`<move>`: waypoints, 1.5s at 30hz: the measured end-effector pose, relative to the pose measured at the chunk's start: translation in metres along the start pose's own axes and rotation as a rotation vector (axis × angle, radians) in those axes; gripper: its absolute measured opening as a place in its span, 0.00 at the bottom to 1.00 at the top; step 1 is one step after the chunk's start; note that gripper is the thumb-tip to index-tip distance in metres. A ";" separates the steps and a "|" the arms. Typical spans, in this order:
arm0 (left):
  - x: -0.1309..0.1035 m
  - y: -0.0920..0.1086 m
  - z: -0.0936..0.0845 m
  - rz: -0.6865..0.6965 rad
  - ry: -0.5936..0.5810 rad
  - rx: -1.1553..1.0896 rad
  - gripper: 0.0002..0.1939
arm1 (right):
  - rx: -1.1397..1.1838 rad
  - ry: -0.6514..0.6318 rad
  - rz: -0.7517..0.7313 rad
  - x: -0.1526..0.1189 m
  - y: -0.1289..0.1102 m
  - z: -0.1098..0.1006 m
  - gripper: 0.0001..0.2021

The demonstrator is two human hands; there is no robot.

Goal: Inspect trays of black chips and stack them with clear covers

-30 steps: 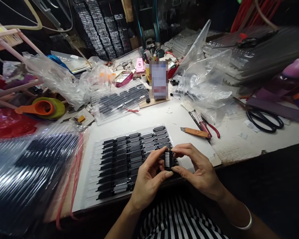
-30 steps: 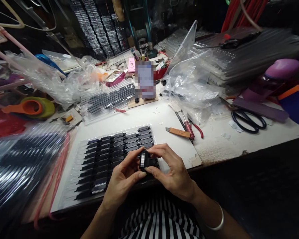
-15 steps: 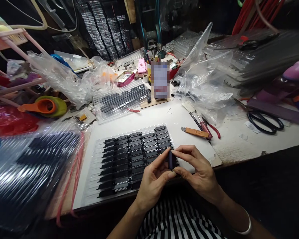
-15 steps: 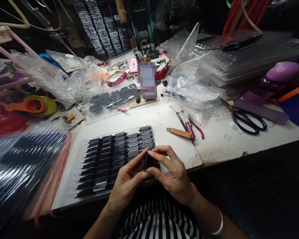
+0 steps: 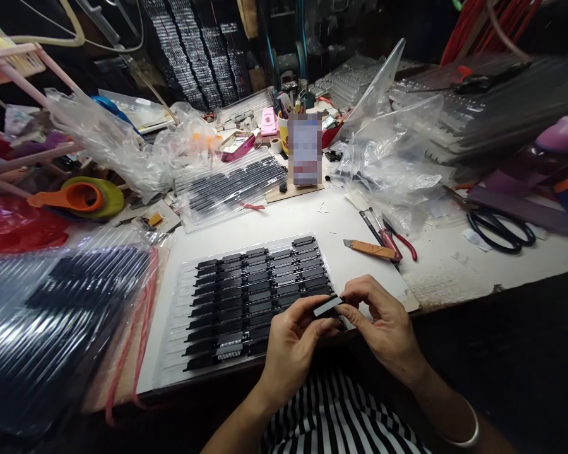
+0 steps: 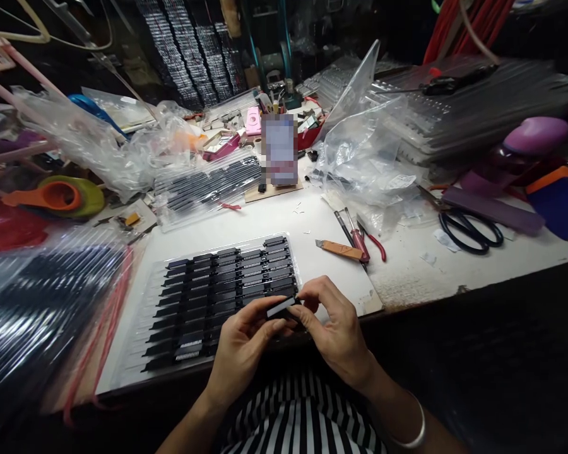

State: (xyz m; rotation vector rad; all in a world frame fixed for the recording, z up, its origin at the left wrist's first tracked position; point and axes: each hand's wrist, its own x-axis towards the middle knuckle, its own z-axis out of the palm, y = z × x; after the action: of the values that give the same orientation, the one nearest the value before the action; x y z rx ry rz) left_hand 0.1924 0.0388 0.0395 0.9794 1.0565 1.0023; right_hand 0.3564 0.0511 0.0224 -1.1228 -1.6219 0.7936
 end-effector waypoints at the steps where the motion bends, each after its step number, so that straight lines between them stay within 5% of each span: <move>1: 0.000 0.000 0.000 0.030 0.017 0.048 0.12 | -0.002 -0.009 -0.007 0.000 -0.001 0.000 0.02; 7: -0.001 0.000 -0.004 0.093 0.002 0.167 0.12 | -0.029 -0.067 -0.012 -0.002 -0.004 -0.002 0.04; 16: -0.002 0.005 -0.002 0.039 0.016 0.109 0.10 | -0.106 0.014 -0.038 -0.008 -0.007 0.007 0.05; 21: -0.006 0.003 -0.002 0.070 0.009 0.129 0.09 | -0.054 -0.083 -0.030 -0.015 -0.003 0.006 0.10; 26: -0.010 -0.006 -0.005 0.187 -0.031 0.301 0.09 | -0.022 -0.081 -0.018 -0.019 -0.004 0.003 0.12; 32: -0.013 -0.009 -0.008 0.320 -0.094 0.457 0.11 | 0.132 -0.164 0.163 -0.024 -0.005 -0.003 0.11; 38: -0.017 0.000 -0.012 0.258 -0.099 0.510 0.10 | 0.199 -0.091 0.183 -0.034 -0.005 -0.006 0.10; 45: -0.016 -0.002 -0.011 0.507 -0.090 0.572 0.06 | 0.097 -0.159 0.159 -0.033 -0.011 -0.007 0.11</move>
State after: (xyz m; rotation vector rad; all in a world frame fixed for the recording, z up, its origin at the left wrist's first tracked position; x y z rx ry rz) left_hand 0.1786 0.0242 0.0390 1.8094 1.0638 1.0634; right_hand 0.3633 0.0157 0.0232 -1.1530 -1.6191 1.0778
